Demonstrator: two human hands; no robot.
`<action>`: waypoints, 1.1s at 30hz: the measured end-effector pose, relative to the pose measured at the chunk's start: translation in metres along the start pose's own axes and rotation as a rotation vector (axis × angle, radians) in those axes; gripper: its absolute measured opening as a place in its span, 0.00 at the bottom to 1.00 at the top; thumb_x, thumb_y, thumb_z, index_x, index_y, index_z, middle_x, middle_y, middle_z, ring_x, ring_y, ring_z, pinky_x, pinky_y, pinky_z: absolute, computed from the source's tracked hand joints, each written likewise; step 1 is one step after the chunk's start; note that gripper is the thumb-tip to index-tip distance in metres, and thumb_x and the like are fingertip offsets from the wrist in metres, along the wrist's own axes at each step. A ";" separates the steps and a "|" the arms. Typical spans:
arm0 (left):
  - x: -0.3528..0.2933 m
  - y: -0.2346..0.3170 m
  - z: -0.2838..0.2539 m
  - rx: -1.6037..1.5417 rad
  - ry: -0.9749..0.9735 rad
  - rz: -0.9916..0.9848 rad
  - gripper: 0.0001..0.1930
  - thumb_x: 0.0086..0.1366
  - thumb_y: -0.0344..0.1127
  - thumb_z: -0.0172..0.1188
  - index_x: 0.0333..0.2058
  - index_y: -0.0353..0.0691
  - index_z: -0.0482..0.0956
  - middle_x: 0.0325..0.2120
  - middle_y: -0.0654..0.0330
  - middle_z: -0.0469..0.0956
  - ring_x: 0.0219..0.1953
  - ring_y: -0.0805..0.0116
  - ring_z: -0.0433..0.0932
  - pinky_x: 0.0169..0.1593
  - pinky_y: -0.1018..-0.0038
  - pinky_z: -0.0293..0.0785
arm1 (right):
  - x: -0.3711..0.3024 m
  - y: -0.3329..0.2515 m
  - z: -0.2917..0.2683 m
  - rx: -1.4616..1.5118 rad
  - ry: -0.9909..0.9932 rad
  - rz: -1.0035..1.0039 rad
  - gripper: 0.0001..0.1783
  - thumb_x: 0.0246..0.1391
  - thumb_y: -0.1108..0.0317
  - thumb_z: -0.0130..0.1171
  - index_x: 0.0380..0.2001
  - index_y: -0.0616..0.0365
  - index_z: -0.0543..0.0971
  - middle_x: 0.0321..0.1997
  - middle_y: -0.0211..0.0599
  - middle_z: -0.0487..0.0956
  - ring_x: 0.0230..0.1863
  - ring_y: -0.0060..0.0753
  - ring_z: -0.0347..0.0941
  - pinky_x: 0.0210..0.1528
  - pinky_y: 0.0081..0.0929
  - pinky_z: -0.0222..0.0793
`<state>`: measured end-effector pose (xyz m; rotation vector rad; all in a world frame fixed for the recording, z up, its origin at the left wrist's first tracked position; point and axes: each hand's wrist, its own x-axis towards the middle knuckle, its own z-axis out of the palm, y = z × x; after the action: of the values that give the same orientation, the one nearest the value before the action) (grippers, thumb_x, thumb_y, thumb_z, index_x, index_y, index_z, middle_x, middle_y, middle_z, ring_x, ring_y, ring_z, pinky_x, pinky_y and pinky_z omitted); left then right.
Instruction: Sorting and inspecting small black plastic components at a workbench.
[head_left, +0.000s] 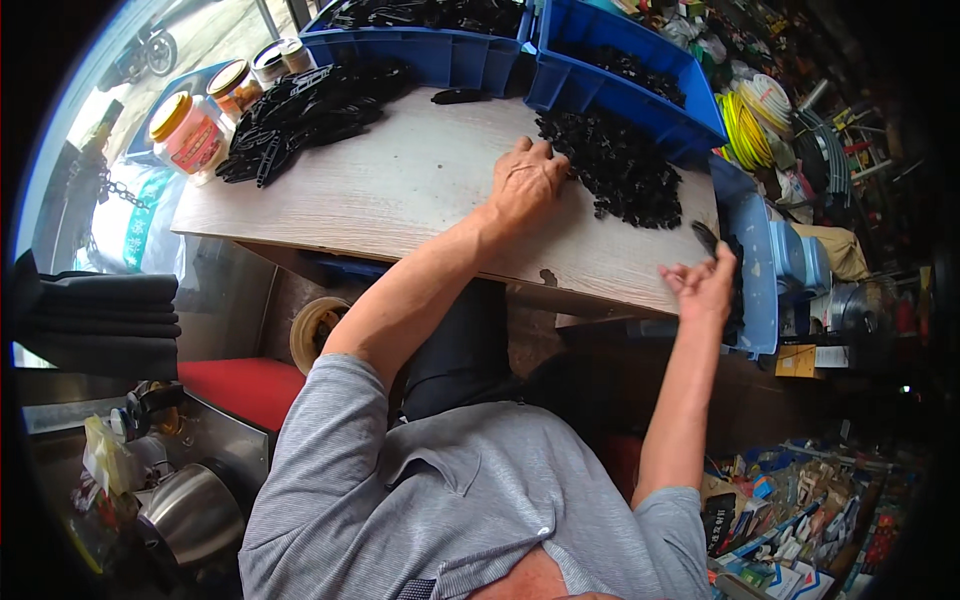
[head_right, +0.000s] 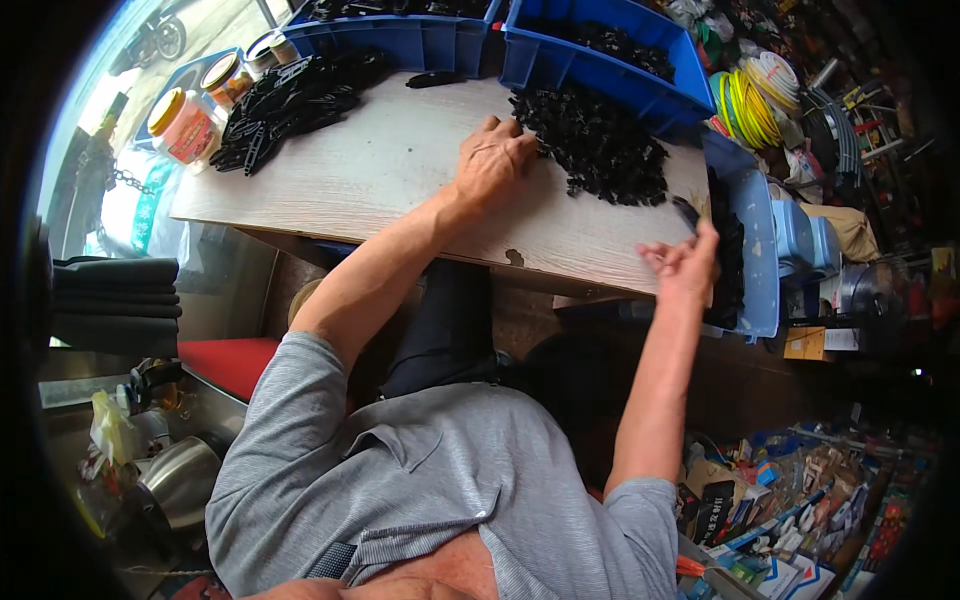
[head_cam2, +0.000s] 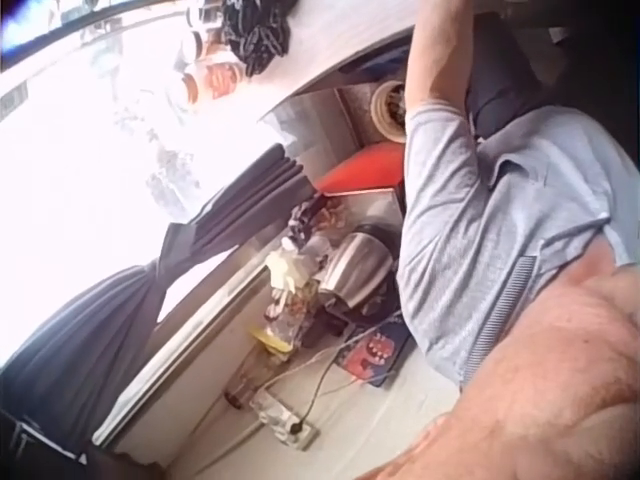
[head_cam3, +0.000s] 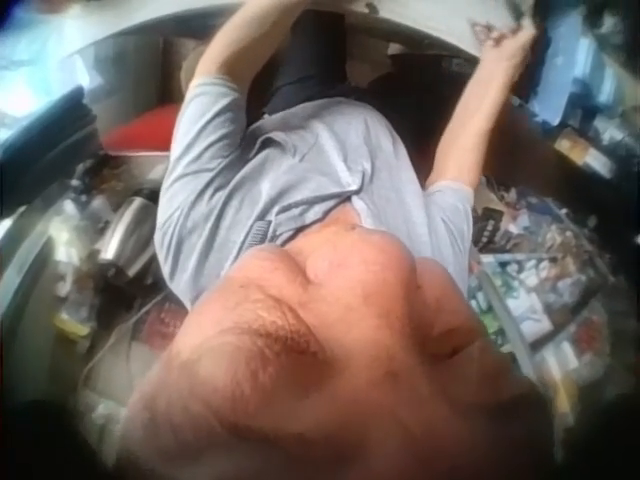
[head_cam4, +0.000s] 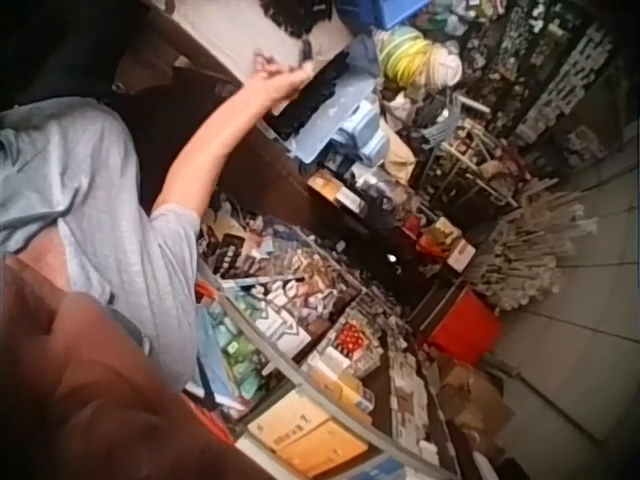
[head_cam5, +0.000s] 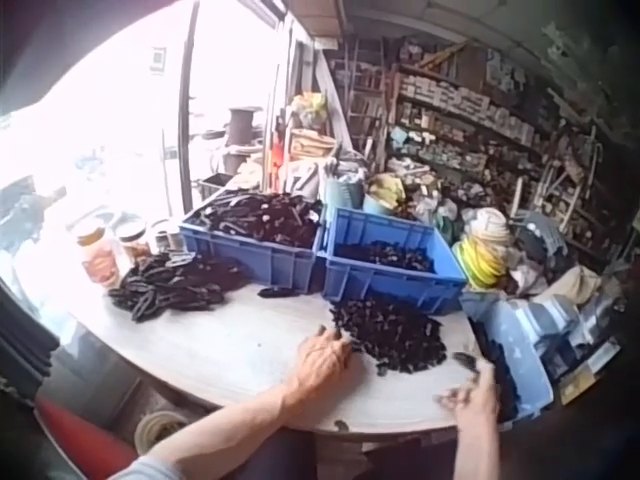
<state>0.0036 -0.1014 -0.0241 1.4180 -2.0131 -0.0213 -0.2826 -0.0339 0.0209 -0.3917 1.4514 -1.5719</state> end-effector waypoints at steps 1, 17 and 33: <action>-0.001 -0.002 0.003 0.003 0.003 -0.002 0.05 0.56 0.33 0.58 0.30 0.45 0.82 0.35 0.53 0.78 0.42 0.50 0.75 0.42 0.61 0.76 | 0.005 -0.008 -0.006 0.044 0.077 -0.010 0.27 0.55 0.46 0.59 0.41 0.60 0.68 0.10 0.36 0.61 0.23 0.44 0.72 0.40 0.63 0.77; -0.048 0.038 -0.034 -1.784 -0.404 -0.795 0.06 0.66 0.32 0.61 0.36 0.36 0.78 0.27 0.60 0.78 0.26 0.75 0.76 0.30 0.78 0.77 | -0.045 0.059 0.060 -0.181 -0.626 0.018 0.16 0.56 0.62 0.65 0.45 0.56 0.77 0.12 0.28 0.69 0.16 0.29 0.72 0.27 0.36 0.79; -0.057 0.050 -0.035 -1.741 -0.300 -0.843 0.10 0.68 0.36 0.60 0.40 0.34 0.77 0.30 0.58 0.80 0.26 0.75 0.80 0.33 0.80 0.81 | -0.056 0.066 0.064 -0.163 -0.633 -0.112 0.12 0.59 0.62 0.62 0.41 0.58 0.78 0.15 0.26 0.70 0.13 0.17 0.63 0.27 0.20 0.71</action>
<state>-0.0093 -0.0209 -0.0071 0.8069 -0.6628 -1.8530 -0.1788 -0.0201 -0.0034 -0.9823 1.0696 -1.2508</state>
